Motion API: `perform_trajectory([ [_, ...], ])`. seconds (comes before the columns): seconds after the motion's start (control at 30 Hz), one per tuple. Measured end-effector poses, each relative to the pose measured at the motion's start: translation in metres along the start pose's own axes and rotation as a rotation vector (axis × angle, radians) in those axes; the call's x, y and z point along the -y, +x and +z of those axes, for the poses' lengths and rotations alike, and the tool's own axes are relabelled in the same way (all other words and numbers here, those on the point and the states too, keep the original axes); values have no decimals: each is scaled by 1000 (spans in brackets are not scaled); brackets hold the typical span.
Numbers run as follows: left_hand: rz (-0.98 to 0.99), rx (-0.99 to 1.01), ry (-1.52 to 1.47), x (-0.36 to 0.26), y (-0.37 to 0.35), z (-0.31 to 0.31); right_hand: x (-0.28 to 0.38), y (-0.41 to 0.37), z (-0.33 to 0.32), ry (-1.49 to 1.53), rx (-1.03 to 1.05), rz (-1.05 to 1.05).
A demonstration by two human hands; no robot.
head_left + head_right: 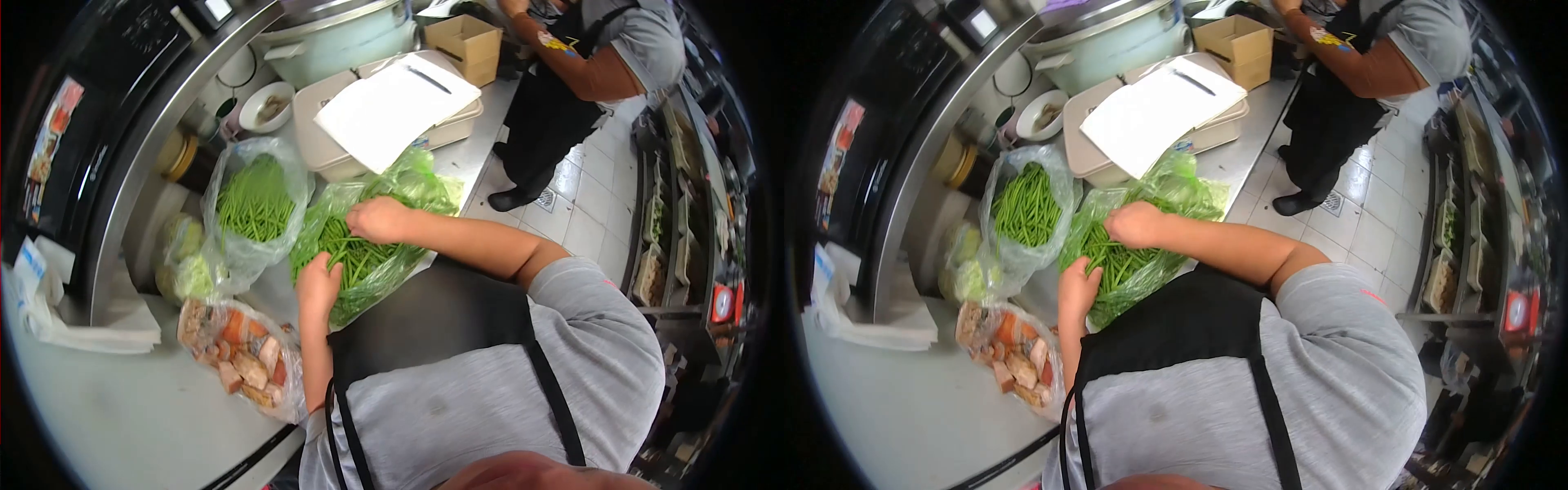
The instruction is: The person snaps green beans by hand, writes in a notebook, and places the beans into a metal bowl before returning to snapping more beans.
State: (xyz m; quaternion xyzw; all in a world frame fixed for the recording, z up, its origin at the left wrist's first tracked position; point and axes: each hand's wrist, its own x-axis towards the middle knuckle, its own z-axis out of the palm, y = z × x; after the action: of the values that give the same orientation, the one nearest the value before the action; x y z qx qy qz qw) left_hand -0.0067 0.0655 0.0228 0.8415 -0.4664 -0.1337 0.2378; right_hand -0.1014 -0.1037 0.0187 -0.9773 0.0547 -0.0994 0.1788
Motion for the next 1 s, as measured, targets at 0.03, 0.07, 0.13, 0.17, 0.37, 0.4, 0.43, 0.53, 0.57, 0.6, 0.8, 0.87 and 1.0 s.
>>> perform_trajectory([
  [0.03, -33, 2, -7, -3, 0, -1, -1, 0, 4, 47, -21, 48],
  [0.07, -26, -8, -56, -5, 1, 0, -1, 0, 9, 94, -42, 89],
  [0.13, -19, -30, -155, -3, 3, 10, -4, 1, 19, 210, -177, 167],
  [0.17, -80, 29, -212, 2, 4, 17, -5, 2, 23, 280, -226, 207],
  [0.37, -22, -38, -565, 3, 4, 37, -7, 3, -3, 292, 48, 320],
  [0.4, -13, -75, -646, 4, 6, 38, -7, 2, -5, 175, 218, 304],
  [0.43, -48, -50, -726, 4, 8, 35, -5, -1, -4, 182, 217, 237],
  [0.53, -148, -13, -936, -3, 11, 25, 6, -9, 10, 436, 255, 132],
  [0.57, -178, -24, -981, -9, 11, 22, 7, -8, 18, 683, 293, 163],
  [0.6, -211, -36, -1026, -12, 11, 19, 9, -8, 25, 931, 332, 195],
  [0.8, -72, -257, -1123, -15, 12, 11, 8, -16, 28, 969, 264, 204],
  [0.87, -89, -289, -1164, -18, 14, 15, 4, -16, 25, 950, 163, 219],
  [1.0, -118, -312, -1223, -22, 10, 18, 5, -14, 13, 698, -107, 60],
])
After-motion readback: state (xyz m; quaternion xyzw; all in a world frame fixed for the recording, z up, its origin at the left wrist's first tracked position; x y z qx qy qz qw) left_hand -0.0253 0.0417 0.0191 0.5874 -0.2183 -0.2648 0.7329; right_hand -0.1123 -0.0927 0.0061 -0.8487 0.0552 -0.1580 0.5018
